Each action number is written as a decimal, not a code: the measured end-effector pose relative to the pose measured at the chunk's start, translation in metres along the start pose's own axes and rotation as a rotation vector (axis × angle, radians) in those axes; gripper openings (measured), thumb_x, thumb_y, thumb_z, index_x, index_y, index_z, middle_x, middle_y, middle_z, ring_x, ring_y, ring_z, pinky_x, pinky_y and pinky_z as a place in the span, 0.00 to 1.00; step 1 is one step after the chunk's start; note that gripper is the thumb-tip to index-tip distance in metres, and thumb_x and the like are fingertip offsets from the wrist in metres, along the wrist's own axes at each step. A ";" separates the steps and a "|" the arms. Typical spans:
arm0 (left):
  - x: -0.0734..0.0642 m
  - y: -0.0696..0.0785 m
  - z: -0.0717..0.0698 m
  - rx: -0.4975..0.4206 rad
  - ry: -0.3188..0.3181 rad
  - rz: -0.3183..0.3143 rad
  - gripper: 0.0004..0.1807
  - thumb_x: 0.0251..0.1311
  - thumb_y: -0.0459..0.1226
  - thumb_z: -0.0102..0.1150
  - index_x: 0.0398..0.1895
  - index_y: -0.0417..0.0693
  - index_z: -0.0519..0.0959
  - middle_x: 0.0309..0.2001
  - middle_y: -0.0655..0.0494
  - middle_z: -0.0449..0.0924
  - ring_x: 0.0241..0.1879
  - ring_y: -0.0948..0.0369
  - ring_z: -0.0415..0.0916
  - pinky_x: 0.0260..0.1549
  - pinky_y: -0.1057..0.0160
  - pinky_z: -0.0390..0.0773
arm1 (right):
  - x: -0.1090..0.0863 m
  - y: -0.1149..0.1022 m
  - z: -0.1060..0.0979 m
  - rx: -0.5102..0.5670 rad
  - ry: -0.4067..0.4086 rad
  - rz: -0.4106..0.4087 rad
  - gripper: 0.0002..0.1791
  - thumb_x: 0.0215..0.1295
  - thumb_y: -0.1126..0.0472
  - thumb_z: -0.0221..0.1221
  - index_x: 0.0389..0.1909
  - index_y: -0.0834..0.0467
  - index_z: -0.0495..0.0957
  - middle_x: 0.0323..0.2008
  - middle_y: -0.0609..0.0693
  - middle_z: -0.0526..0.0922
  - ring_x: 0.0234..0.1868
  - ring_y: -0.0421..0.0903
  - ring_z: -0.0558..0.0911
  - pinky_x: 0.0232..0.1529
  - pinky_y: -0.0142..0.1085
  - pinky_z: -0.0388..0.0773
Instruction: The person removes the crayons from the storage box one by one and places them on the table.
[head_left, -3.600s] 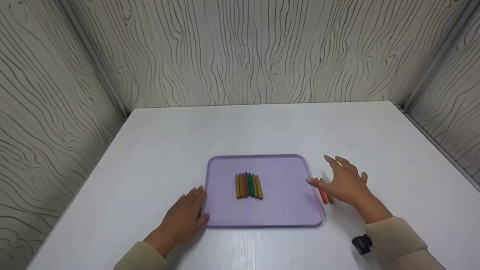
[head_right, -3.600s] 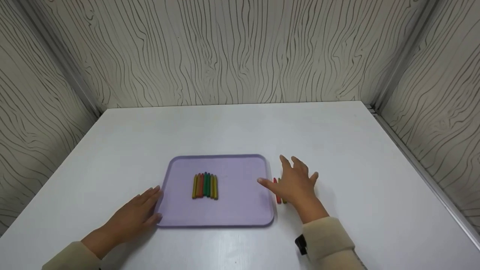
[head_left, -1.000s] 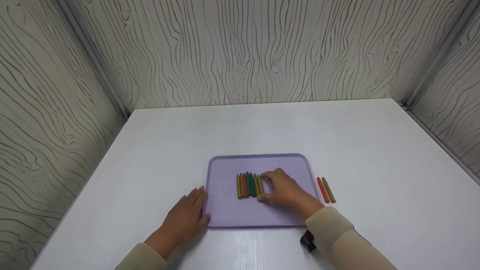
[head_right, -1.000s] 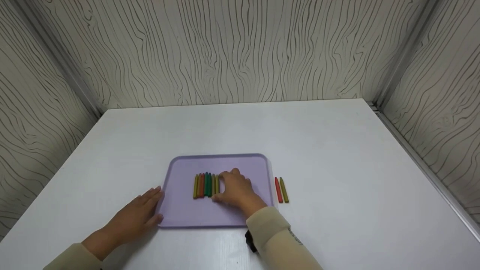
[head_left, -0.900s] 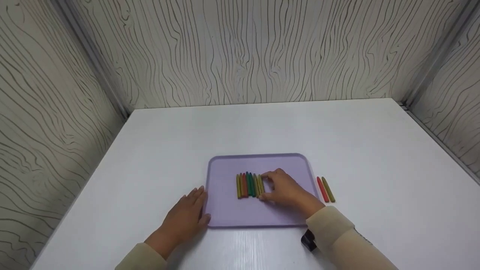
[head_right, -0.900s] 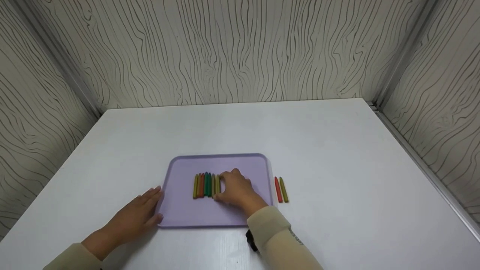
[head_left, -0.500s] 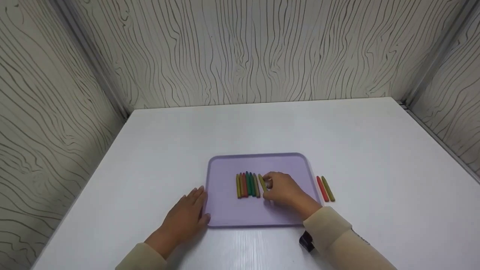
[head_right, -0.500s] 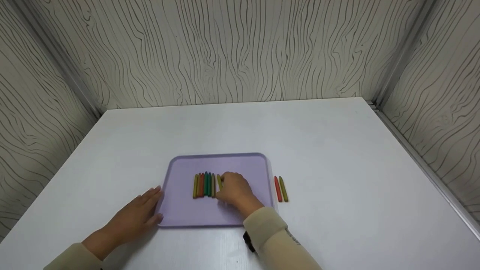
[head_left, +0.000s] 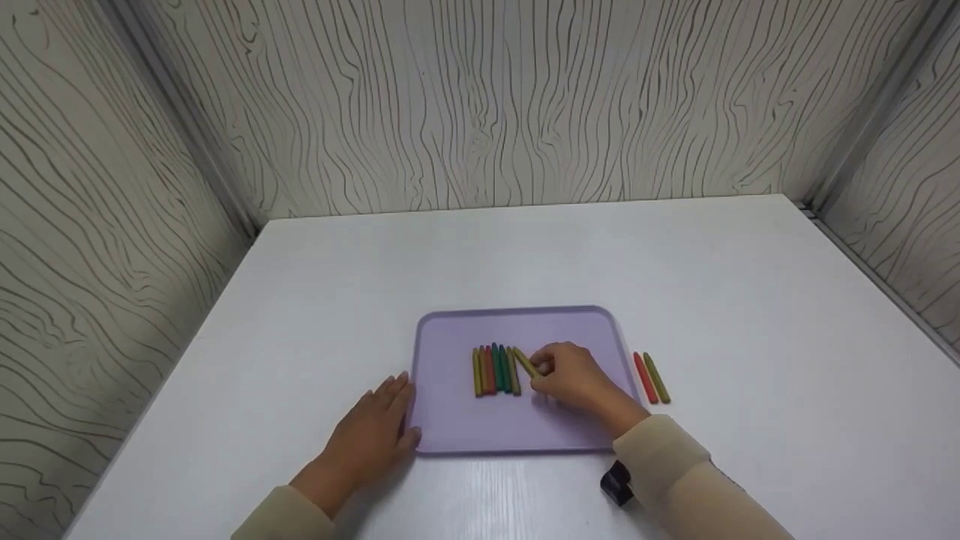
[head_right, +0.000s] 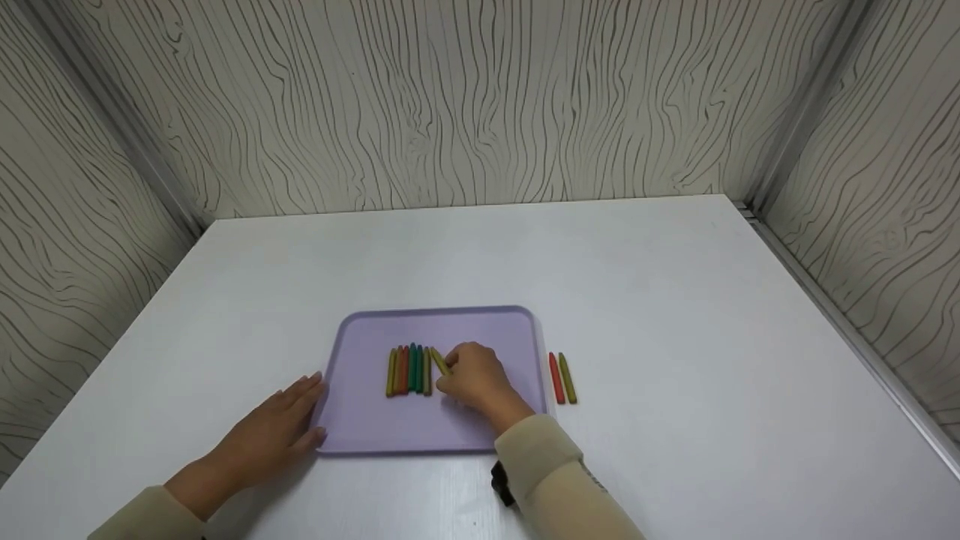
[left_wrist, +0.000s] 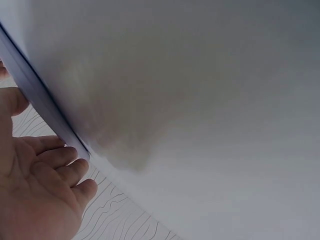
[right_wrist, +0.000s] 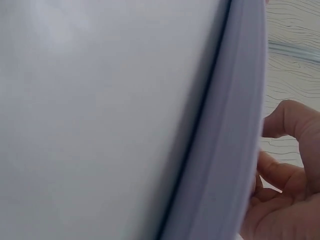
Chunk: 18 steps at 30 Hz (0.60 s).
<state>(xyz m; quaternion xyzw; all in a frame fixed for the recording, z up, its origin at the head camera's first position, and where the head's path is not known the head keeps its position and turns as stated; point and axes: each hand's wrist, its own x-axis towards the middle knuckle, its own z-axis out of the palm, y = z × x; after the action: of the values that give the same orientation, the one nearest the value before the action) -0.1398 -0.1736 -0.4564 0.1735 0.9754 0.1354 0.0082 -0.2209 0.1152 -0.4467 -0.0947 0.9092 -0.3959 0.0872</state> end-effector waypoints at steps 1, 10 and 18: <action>0.000 0.000 0.000 0.002 -0.001 0.000 0.34 0.65 0.45 0.53 0.68 0.32 0.61 0.70 0.42 0.58 0.69 0.45 0.53 0.66 0.44 0.54 | 0.000 0.001 0.000 0.013 -0.002 0.000 0.14 0.51 0.70 0.62 0.41 0.66 0.82 0.29 0.48 0.78 0.31 0.43 0.75 0.33 0.36 0.76; -0.001 0.000 -0.002 -0.018 -0.014 0.013 0.35 0.66 0.46 0.53 0.68 0.32 0.60 0.70 0.41 0.57 0.69 0.45 0.52 0.66 0.44 0.54 | -0.001 0.006 -0.004 0.082 0.022 -0.020 0.13 0.51 0.70 0.61 0.40 0.63 0.83 0.31 0.47 0.80 0.32 0.42 0.76 0.29 0.33 0.76; -0.002 0.001 -0.003 -0.014 0.002 0.023 0.34 0.66 0.45 0.53 0.68 0.31 0.60 0.69 0.40 0.58 0.69 0.45 0.53 0.65 0.44 0.55 | -0.005 0.008 -0.013 0.149 0.068 -0.048 0.15 0.53 0.71 0.61 0.43 0.64 0.82 0.34 0.50 0.82 0.35 0.45 0.79 0.24 0.33 0.77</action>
<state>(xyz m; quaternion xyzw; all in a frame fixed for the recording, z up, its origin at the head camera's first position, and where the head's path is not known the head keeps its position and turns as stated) -0.1381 -0.1746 -0.4530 0.1846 0.9724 0.1422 0.0069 -0.2199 0.1309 -0.4440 -0.0961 0.8773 -0.4672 0.0535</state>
